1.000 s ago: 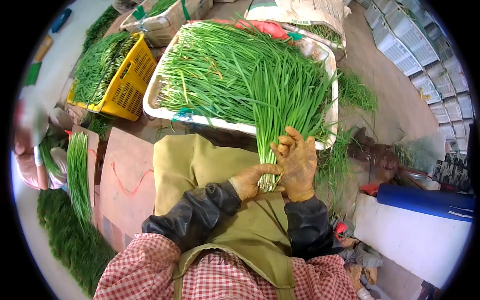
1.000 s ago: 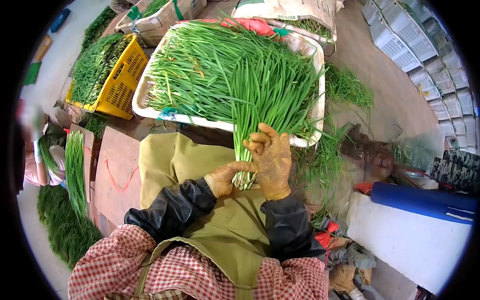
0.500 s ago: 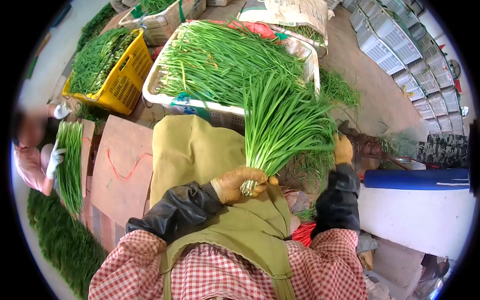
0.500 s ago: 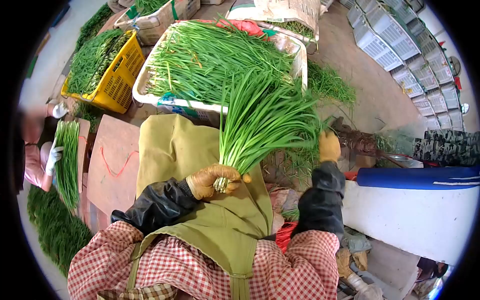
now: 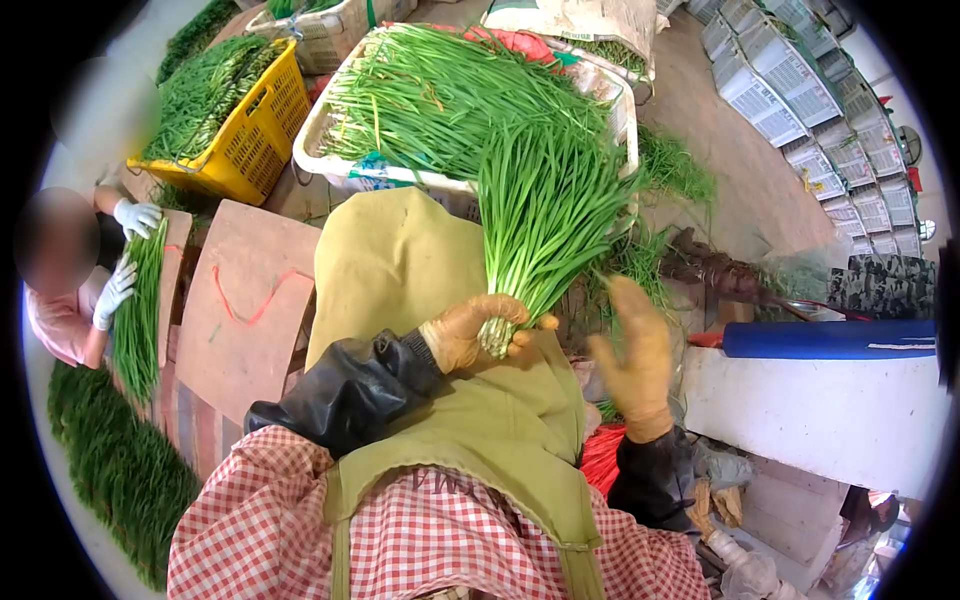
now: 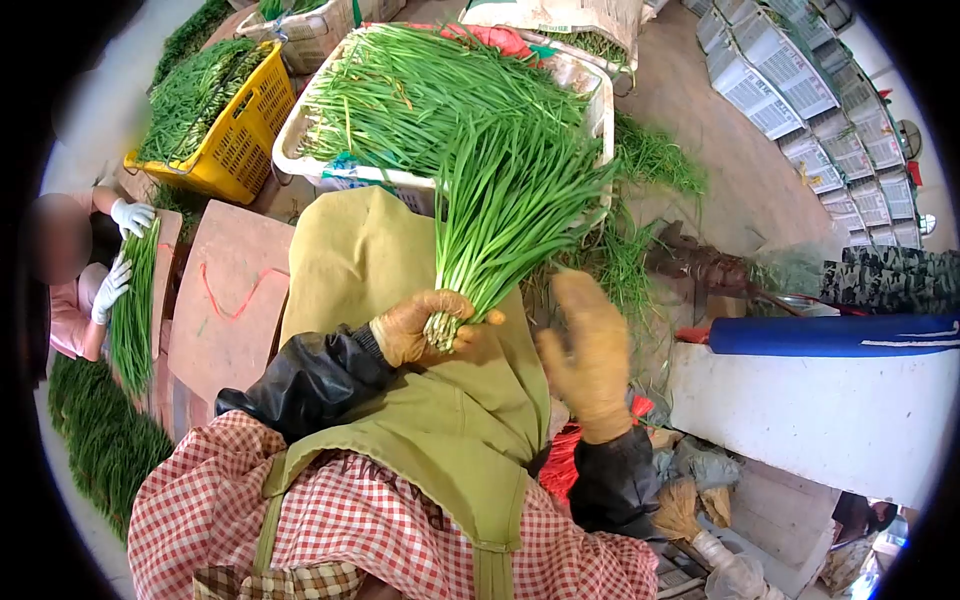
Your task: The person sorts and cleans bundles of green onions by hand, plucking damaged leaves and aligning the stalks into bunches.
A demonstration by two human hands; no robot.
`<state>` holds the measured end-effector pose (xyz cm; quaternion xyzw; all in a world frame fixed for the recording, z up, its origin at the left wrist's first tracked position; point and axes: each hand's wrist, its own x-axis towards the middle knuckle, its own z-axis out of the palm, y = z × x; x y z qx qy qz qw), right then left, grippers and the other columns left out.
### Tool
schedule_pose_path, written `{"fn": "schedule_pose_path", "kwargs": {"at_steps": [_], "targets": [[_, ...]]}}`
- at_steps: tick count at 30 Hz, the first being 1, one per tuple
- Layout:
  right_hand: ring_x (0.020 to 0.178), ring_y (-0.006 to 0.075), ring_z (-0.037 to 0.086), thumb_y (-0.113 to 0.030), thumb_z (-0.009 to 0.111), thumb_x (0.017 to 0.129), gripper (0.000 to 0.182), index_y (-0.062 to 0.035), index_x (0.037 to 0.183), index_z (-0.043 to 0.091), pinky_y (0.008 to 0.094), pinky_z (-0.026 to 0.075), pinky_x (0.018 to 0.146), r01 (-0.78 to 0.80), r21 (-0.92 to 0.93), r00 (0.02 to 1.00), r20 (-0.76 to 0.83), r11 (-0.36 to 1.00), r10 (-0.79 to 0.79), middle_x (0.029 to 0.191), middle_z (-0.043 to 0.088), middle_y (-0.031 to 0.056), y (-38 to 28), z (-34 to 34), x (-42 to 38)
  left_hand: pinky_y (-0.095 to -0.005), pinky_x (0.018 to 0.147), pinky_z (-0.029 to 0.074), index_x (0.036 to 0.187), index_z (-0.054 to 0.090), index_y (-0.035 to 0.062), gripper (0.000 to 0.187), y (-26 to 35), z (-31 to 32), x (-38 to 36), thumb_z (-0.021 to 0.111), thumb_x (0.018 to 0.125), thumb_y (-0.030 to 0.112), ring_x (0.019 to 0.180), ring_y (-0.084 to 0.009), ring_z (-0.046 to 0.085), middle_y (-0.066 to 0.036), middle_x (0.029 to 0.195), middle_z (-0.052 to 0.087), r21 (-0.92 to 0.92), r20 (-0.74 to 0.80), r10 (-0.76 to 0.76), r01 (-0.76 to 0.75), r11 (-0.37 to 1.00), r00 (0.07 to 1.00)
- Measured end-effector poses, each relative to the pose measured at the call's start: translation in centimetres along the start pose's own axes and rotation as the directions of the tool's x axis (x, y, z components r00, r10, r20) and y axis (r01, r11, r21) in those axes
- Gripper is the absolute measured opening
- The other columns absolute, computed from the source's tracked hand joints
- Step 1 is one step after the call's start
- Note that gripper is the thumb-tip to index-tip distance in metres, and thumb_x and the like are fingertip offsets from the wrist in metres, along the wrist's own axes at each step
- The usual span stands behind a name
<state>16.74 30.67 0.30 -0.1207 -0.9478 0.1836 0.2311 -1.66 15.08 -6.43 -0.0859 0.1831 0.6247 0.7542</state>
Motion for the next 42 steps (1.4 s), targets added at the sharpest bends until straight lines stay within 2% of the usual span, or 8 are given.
{"fn": "schedule_pose_path", "kwargs": {"at_steps": [10,18,22,28,30,34,40,42], "targets": [[0.139,0.0299,0.034,-0.03,0.076,0.067,0.076,-0.0193,0.137,0.048,0.054,0.022,0.114,0.584,0.074,0.69,0.478,0.808,-0.543,0.147,0.041,0.012,-7.0,4.9,7.5,-0.0363,0.078,0.057,0.116,0.06,-0.0061,0.041,0.4,-0.2,-9.8,0.06,0.09,0.025,0.089,-0.0258,0.069,-0.019,0.106,0.069,0.541,-0.032,-0.24,0.219,0.812,0.97],[0.09,0.0337,0.065,-0.021,0.077,0.065,0.056,-0.0029,0.114,0.059,0.0388,0.052,0.078,0.002,0.572,0.765,0.527,0.82,-0.37,0.099,0.065,0.0161,-7.9,6.3,9.0,-0.0344,0.066,0.059,0.124,0.057,0.0002,0.064,7.4,1.4,-12.1,0.043,0.095,0.056,0.087,-0.0303,0.071,-0.021,0.103,0.07,0.711,-0.122,-0.165,0.203,0.673,0.979],[0.095,0.0128,0.06,-0.003,0.072,0.075,0.064,0.0023,0.133,0.045,0.0286,0.05,0.086,-0.212,0.741,0.954,0.298,0.637,-0.029,0.107,0.065,0.0061,-5.3,4.6,10.1,-0.0283,0.065,0.056,0.141,0.045,0.0118,0.078,9.9,3.8,-11.9,0.036,0.091,0.072,0.096,-0.0226,0.069,-0.017,0.113,0.067,0.91,0.041,0.217,-0.127,0.396,0.975],[0.092,0.0129,0.061,-0.002,0.07,0.077,0.05,-0.0006,0.123,0.053,0.027,0.049,0.083,-0.155,0.829,0.985,0.17,0.538,0.021,0.1,0.066,0.0053,-8.1,0.3,15.9,-0.0369,0.116,0.022,0.152,0.01,-0.0029,0.124,5.7,5.8,-7.0,0.086,0.068,0.047,0.142,-0.0331,0.026,-0.023,0.152,0.026,0.78,0.624,0.603,-0.349,-0.52,0.497],[0.093,0.0125,0.06,-0.005,0.071,0.077,0.046,-0.0004,0.12,0.056,0.0283,0.047,0.087,-0.053,0.845,0.999,0.039,0.532,0.039,0.1,0.066,0.0048,-11.8,-0.9,17.9,-0.0368,0.118,0.016,0.15,0.001,-0.0081,0.137,5.8,9.4,-7.4,0.09,0.06,0.046,0.144,-0.0322,0.019,-0.023,0.154,0.018,0.73,0.682,0.607,-0.335,-0.595,0.408],[0.092,0.0118,0.06,-0.003,0.072,0.08,0.043,-0.0004,0.121,0.056,0.0271,0.049,0.084,0.106,0.992,0.994,-0.106,-0.062,0.017,0.107,0.063,0.0035,-17.5,-1.5,20.8,-0.0367,0.117,0.021,0.153,-0.006,0.0017,0.147,7.8,14.3,-12.4,0.094,0.052,0.04,0.143,-0.0306,0.025,-0.019,0.154,0.024,0.611,0.781,0.596,-0.431,-0.665,0.186],[0.099,0.0133,0.057,-0.01,0.073,0.084,0.05,-0.0008,0.128,0.051,0.028,0.047,0.088,0.101,0.949,0.981,-0.045,-0.299,0.191,0.113,0.059,0.0051,-21.1,3.1,20.2,-0.0319,0.105,0.037,0.152,0.019,0.0021,0.107,7.4,13.6,-20.5,0.087,0.072,0.024,0.125,-0.0185,0.046,-0.012,0.137,0.05,0.858,0.51,0.675,-0.375,-0.352,0.534],[0.099,0.0137,0.056,-0.016,0.075,0.085,0.062,-0.0008,0.135,0.043,0.0274,0.047,0.087,0.118,0.992,0.934,-0.094,-0.051,0.346,0.114,0.058,0.0056,-18.8,5.8,20.5,-0.0293,0.087,0.05,0.136,0.048,0.0009,0.073,6.4,11.3,-21.8,0.084,0.074,0.014,0.099,-0.0135,0.06,-0.006,0.112,0.064,0.938,-0.024,0.468,-0.142,0.317,0.884]]}}
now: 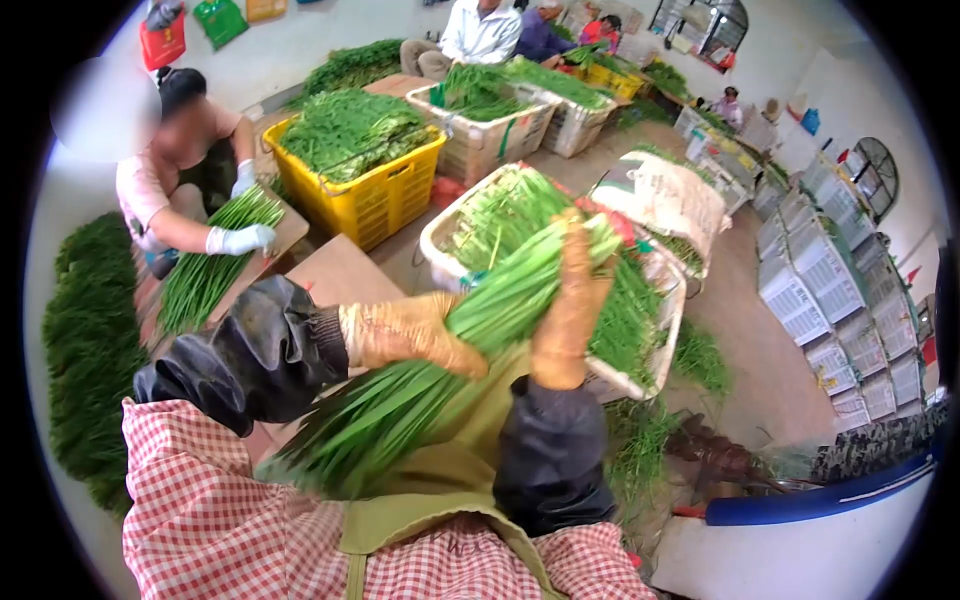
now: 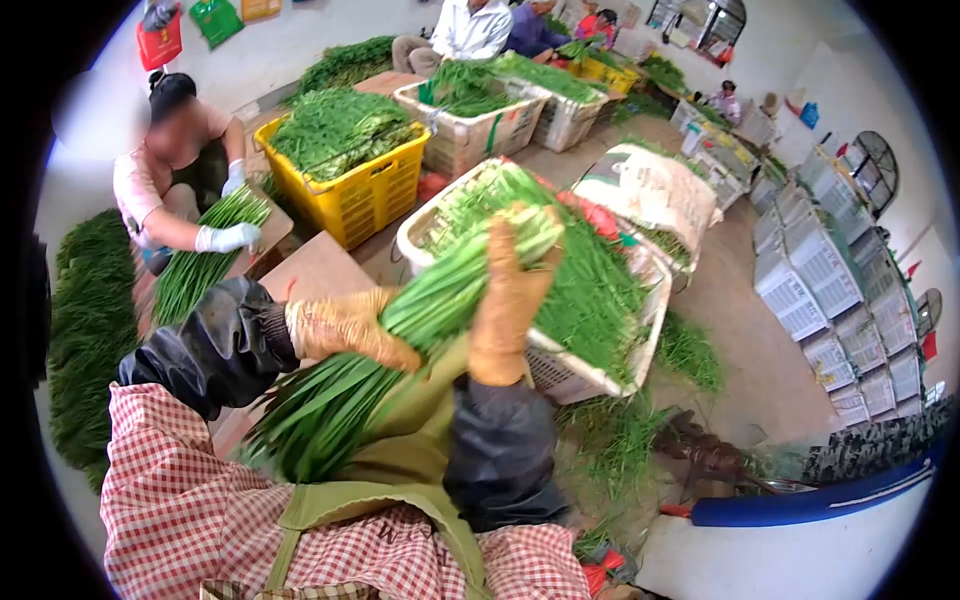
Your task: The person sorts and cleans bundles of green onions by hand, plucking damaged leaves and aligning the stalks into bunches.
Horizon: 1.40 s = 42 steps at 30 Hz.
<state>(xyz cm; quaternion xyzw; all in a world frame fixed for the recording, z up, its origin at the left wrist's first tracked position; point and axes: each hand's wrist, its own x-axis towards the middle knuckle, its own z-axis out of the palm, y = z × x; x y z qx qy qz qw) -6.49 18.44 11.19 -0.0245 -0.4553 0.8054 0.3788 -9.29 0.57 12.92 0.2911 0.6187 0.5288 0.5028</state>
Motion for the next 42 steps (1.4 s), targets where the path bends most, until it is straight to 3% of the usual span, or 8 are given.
{"fn": "schedule_pose_path", "kwargs": {"at_steps": [7,10,15,18,20,23,32,42], "targets": [[0.084,0.0129,0.06,-0.018,0.053,0.098,0.022,-0.0025,0.093,0.069,0.0264,0.047,0.081,0.195,-0.741,0.978,0.195,0.643,-0.073,0.09,0.068,0.0043,1.9,-14.3,-0.1,-0.0269,0.067,0.05,0.105,0.066,-0.0026,0.035,-12.3,4.2,0.1,0.072,0.079,0.019,0.073,-0.0153,0.062,-0.009,0.087,0.067,-0.495,0.244,-0.275,0.363,0.789,0.93],[0.062,0.0055,0.047,-0.023,0.051,0.097,0.027,-0.0049,0.105,0.069,0.0239,0.039,0.056,-0.048,-0.848,0.963,-0.179,0.528,-0.2,0.078,0.059,-0.0007,-3.7,-23.1,2.9,-0.0269,0.062,0.048,0.098,0.065,-0.0021,0.033,-14.3,6.5,1.4,0.072,0.076,0.022,0.068,-0.0158,0.06,-0.01,0.084,0.065,-0.5,0.404,-0.148,0.353,0.791,0.903],[0.084,0.0197,0.065,-0.027,0.048,0.099,0.034,-0.0076,0.124,0.061,0.0361,0.048,0.083,0.513,-0.637,0.853,0.302,0.576,-0.425,0.094,0.069,0.0063,-11.4,-12.7,-4.7,-0.0266,0.058,0.047,0.097,0.063,-0.0015,0.033,-17.0,6.4,4.1,0.071,0.077,0.024,0.065,-0.0158,0.057,-0.009,0.084,0.061,-0.593,0.492,-0.183,0.481,0.646,0.851],[0.115,0.0373,0.057,-0.047,0.041,0.098,0.057,0.0003,0.125,0.058,0.0462,0.037,0.105,0.069,-0.963,0.797,-0.104,-0.261,0.595,0.122,0.062,0.0204,-5.9,-24.0,-6.0,-0.0268,0.058,0.047,0.107,0.06,-0.0028,0.041,-16.6,6.5,3.8,0.07,0.078,0.024,0.066,-0.0167,0.057,-0.009,0.087,0.061,-0.654,0.474,-0.121,0.441,0.614,0.872],[0.101,0.0323,0.063,-0.027,0.046,0.098,0.037,-0.002,0.119,0.063,0.0425,0.045,0.094,-0.139,-0.882,0.885,-0.315,-0.451,0.344,0.109,0.066,0.0149,-5.1,-32.7,-7.4,-0.027,0.058,0.047,0.113,0.057,-0.0034,0.046,-16.3,6.4,3.7,0.069,0.078,0.024,0.066,-0.0171,0.057,-0.01,0.089,0.061,-0.725,0.398,-0.088,0.372,0.58,0.913],[0.111,0.0283,0.059,-0.029,0.052,0.098,0.038,0.0002,0.122,0.06,0.0356,0.043,0.099,-0.392,-0.811,0.913,-0.282,0.434,0.296,0.117,0.064,0.0141,-5.8,-30.2,-9.0,-0.0278,0.068,0.051,0.105,0.063,0.0009,0.033,-16.5,5.8,3.1,0.067,0.083,0.026,0.074,-0.0149,0.06,-0.007,0.094,0.063,-0.712,0.359,-0.073,0.324,0.624,0.93],[0.106,0.0298,0.06,-0.024,0.071,0.085,0.033,-0.0038,0.111,0.065,0.0399,0.045,0.093,0.475,-0.807,0.868,0.495,0.351,-0.036,0.114,0.065,0.0128,-5.0,-16.3,-7.1,-0.0284,0.074,0.052,0.115,0.061,-0.0009,0.042,-14.8,5.5,3.2,0.069,0.084,0.026,0.081,-0.0166,0.063,-0.012,0.106,0.065,-0.622,0.361,-0.147,0.355,0.698,0.921],[0.109,0.0359,0.056,-0.041,0.083,0.069,0.057,-0.0036,0.103,0.055,0.0442,0.044,0.094,0.197,-0.934,0.98,0.189,0.3,-0.054,0.12,0.059,0.0182,0.3,-15.9,-8.7,-0.0389,0.095,0.051,0.133,0.049,-0.0053,0.054,-13.4,6.0,2.3,0.063,0.087,0.021,0.105,-0.0297,0.064,-0.022,0.121,0.062,-0.805,0.182,-0.168,0.245,0.541,0.969]]}}
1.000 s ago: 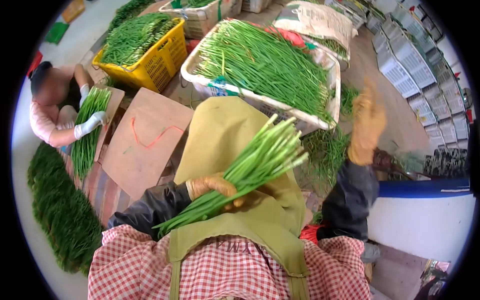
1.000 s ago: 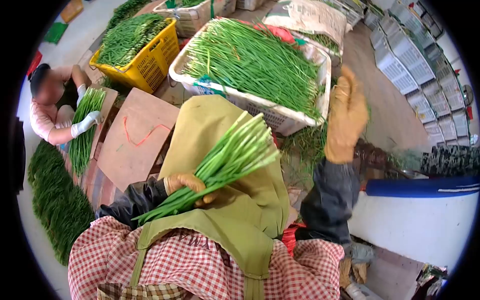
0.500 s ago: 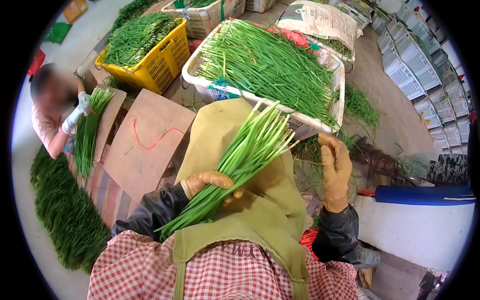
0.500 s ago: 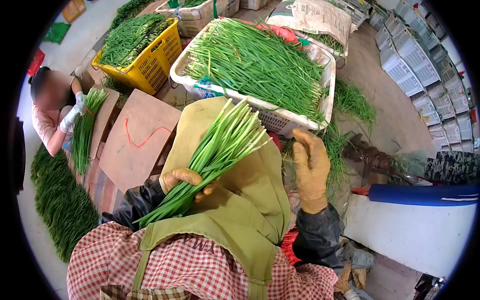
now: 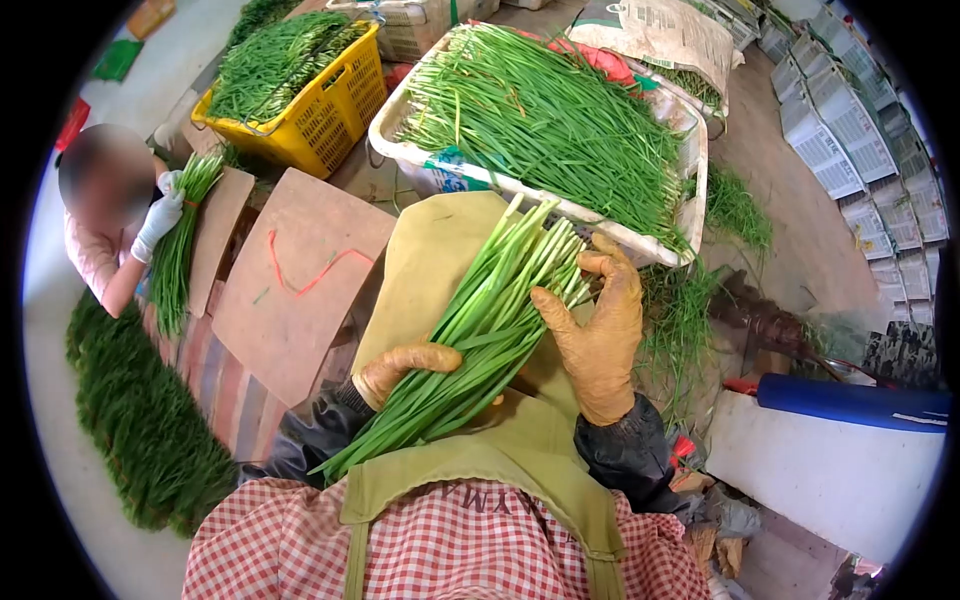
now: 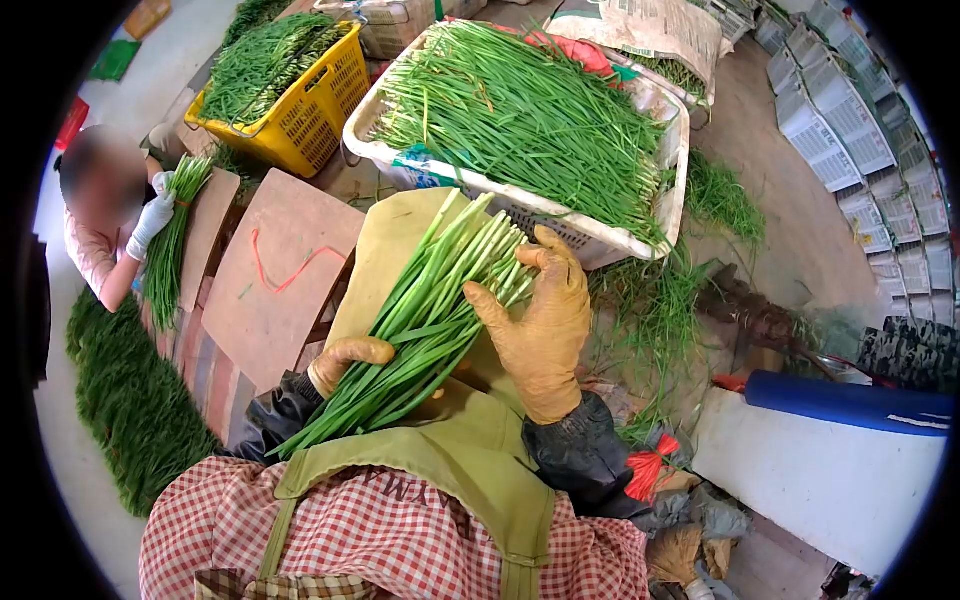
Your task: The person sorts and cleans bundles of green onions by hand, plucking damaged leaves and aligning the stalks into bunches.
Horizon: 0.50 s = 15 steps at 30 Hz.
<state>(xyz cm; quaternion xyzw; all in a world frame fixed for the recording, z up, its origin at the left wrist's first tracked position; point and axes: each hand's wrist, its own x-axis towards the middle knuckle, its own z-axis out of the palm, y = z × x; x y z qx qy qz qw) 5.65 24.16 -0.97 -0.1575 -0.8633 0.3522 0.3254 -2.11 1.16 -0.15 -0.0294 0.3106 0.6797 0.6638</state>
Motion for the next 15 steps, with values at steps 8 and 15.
{"fn": "schedule_pose_path", "kwargs": {"at_steps": [8,15], "targets": [[0.116,0.0363,0.052,-0.038,0.082,0.072,0.054,-0.0011,0.101,0.054,0.043,0.042,0.098,-0.181,0.103,0.983,0.053,0.978,0.176,0.125,0.056,0.0221,0.9,0.3,0.5,-0.036,0.093,0.052,0.126,0.057,-0.0049,0.05,0.2,-1.8,1.4,0.061,0.086,0.025,0.1,-0.027,0.067,-0.018,0.116,0.067,-0.157,-0.124,0.019,-0.039,0.987,0.992],[0.1,0.0383,0.058,-0.03,0.071,0.08,0.034,0.0014,0.079,0.06,0.0429,0.046,0.088,-0.199,0.095,0.962,0.211,0.975,0.176,0.11,0.062,0.0233,1.3,0.1,1.6,-0.0303,0.093,0.049,0.144,0.04,0.0016,0.064,1.3,0.8,1.2,0.061,0.088,0.024,0.104,-0.0171,0.06,-0.009,0.124,0.06,0.065,-0.172,0.072,-0.061,0.996,0.983]]}}
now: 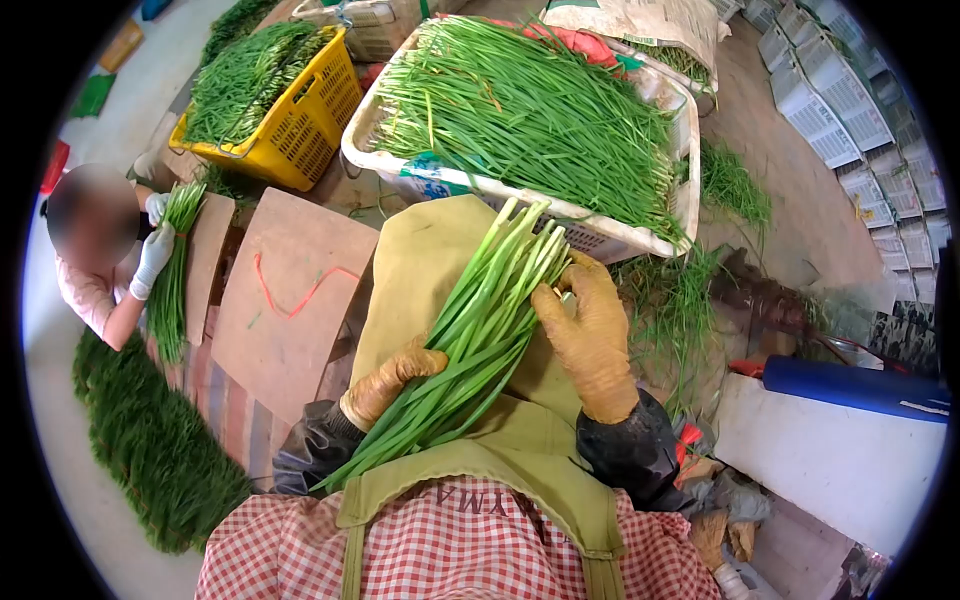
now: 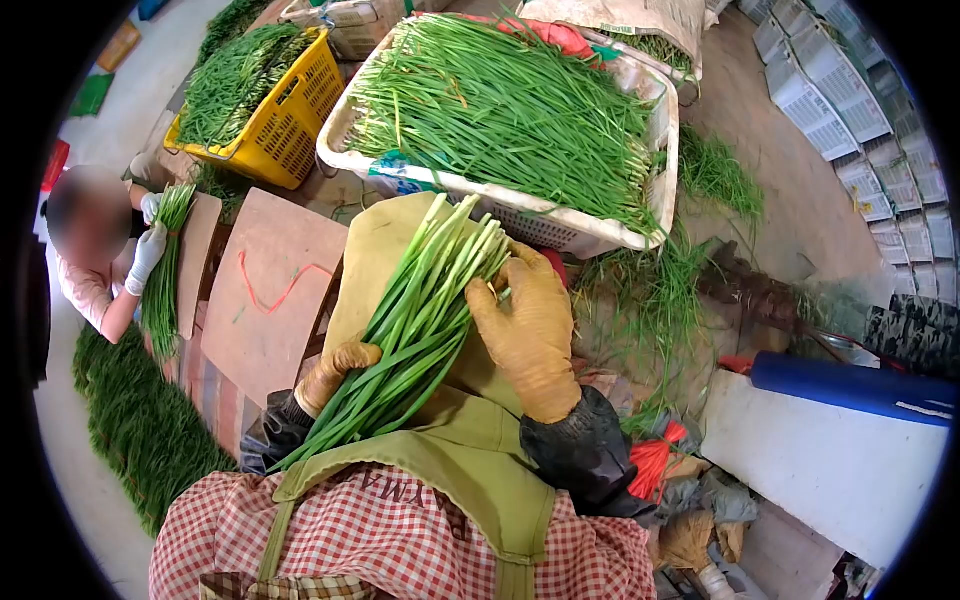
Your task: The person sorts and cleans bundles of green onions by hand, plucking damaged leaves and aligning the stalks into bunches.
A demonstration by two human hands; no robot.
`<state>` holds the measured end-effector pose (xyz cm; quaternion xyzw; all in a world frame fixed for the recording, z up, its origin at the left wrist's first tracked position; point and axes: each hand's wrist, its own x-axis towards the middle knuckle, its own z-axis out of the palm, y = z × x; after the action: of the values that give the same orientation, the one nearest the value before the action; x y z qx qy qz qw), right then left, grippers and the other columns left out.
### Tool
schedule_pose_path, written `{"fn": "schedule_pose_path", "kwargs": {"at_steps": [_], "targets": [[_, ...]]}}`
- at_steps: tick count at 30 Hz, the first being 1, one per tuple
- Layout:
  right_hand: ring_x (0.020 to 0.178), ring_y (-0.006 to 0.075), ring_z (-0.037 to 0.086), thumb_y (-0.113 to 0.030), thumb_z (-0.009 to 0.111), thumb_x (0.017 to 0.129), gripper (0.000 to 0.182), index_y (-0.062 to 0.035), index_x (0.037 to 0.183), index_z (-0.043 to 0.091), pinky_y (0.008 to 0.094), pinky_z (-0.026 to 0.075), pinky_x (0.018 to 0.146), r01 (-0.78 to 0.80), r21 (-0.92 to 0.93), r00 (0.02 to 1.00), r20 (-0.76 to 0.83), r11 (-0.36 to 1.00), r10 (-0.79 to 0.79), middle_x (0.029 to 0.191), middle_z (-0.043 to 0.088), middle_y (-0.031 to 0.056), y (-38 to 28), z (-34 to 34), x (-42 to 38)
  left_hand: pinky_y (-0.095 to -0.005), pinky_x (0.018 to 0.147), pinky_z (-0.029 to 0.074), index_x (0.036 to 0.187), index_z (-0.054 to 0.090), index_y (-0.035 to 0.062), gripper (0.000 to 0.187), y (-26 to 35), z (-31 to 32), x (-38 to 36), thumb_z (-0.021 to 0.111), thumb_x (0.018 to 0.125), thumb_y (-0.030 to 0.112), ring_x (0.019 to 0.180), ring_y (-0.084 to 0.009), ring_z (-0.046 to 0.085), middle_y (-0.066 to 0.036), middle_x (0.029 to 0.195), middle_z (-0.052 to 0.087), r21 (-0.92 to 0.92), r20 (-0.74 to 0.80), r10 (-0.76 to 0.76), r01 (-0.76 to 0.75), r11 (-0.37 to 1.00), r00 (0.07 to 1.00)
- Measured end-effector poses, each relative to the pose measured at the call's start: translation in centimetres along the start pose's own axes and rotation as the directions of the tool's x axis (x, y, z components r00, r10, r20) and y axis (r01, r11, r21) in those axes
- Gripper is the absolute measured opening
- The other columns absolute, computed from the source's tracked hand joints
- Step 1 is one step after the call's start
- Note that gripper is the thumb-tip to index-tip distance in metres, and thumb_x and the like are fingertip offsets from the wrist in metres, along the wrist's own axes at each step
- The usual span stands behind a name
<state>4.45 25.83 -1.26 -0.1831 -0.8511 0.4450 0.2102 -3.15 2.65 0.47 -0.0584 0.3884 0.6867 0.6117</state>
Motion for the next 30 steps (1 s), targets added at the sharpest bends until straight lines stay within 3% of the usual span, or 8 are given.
{"fn": "schedule_pose_path", "kwargs": {"at_steps": [3,5,9,18,20,25,28,30], "targets": [[0.085,0.0381,0.059,-0.024,0.06,0.083,0.028,0.0032,0.08,0.062,0.0456,0.048,0.077,-0.033,-0.059,0.999,-0.008,0.998,0.033,0.099,0.065,0.0197,-0.8,-0.2,0.2,-0.0267,0.096,0.045,0.152,0.023,0.0081,0.076,0.4,0.0,0.2,0.061,0.088,0.022,0.11,-0.0118,0.055,-0.005,0.135,0.051,0.062,0.017,0.004,-0.005,0.998,1.0],[0.083,0.0391,0.061,-0.022,0.059,0.084,0.024,0.0016,0.081,0.065,0.0464,0.049,0.075,-0.051,-0.262,0.998,0.013,0.964,0.057,0.097,0.066,0.0181,-0.2,-0.2,0.3,-0.026,0.092,0.047,0.144,0.041,0.0052,0.061,-0.2,-0.9,0.3,0.061,0.088,0.021,0.104,-0.0115,0.058,-0.004,0.123,0.059,0.039,0.027,0.067,-0.068,0.997,0.997],[0.082,0.0389,0.062,-0.021,0.058,0.085,0.023,0.0002,0.081,0.066,0.0468,0.05,0.073,-0.109,-0.121,0.992,-0.076,0.987,0.1,0.098,0.068,0.0164,0.1,0.4,0.0,-0.0304,0.063,0.054,0.079,0.067,0.0076,0.019,-0.4,-1.7,1.0,0.061,0.086,0.024,0.065,-0.0164,0.062,-0.006,0.08,0.069,-0.106,-0.281,-0.064,0.036,0.994,0.957],[0.075,0.0323,0.065,-0.021,0.06,0.087,0.021,-0.0053,0.099,0.067,0.0422,0.054,0.068,-0.008,-0.52,0.94,-0.294,0.854,-0.171,0.102,0.068,0.0138,3.0,-1.0,0.3,-0.0277,0.052,0.043,0.068,0.058,0.0121,0.024,-0.6,-1.1,1.3,0.056,0.09,0.023,0.055,-0.01,0.048,0.002,0.064,0.056,0.114,-0.31,0.013,0.024,0.993,0.951],[0.078,0.033,0.066,-0.026,0.058,0.091,0.026,-0.0072,0.108,0.063,0.0423,0.054,0.067,-0.118,-0.68,0.883,-0.405,0.723,-0.236,0.097,0.067,0.0132,7.3,-4.6,1.1,-0.0271,0.066,0.05,0.091,0.065,0.0082,0.019,-0.9,-3.0,1.2,0.061,0.089,0.027,0.07,-0.0122,0.059,-0.002,0.083,0.065,0.07,-0.199,-0.055,0.07,0.995,0.978],[0.104,0.0331,0.063,-0.037,0.066,0.085,0.036,-0.0057,0.102,0.069,0.0447,0.051,0.084,-0.577,-0.796,0.77,-0.457,0.181,0.446,0.109,0.064,0.0161,13.9,-18.2,2.1,-0.0271,0.064,0.05,0.09,0.063,0.0082,0.02,-0.7,-1.6,0.7,0.06,0.09,0.028,0.068,-0.0118,0.059,-0.002,0.081,0.064,0.05,-0.174,-0.008,0.017,0.999,0.985],[0.103,0.0317,0.062,-0.03,0.067,0.087,0.027,-0.0058,0.099,0.068,0.0405,0.049,0.087,-0.11,-0.446,0.974,-0.227,0.888,0.007,0.11,0.065,0.0128,6.7,-14.7,2.4,-0.0249,0.053,0.039,0.066,0.051,0.013,0.032,-0.4,1.0,1.0,0.052,0.093,0.03,0.059,-0.0061,0.046,0.005,0.065,0.051,0.106,-0.297,-0.041,0.075,0.992,0.954],[0.102,0.0314,0.062,-0.026,0.068,0.086,0.024,-0.0057,0.099,0.067,0.039,0.049,0.087,0.218,-0.188,0.971,-0.053,0.958,-0.232,0.111,0.065,0.0122,2.7,-10.3,2.0,-0.0242,0.054,0.039,0.066,0.051,0.0135,0.031,-0.5,1.6,1.2,0.053,0.093,0.029,0.06,-0.0059,0.046,0.005,0.065,0.051,0.119,-0.283,-0.032,0.068,0.991,0.959]]}}
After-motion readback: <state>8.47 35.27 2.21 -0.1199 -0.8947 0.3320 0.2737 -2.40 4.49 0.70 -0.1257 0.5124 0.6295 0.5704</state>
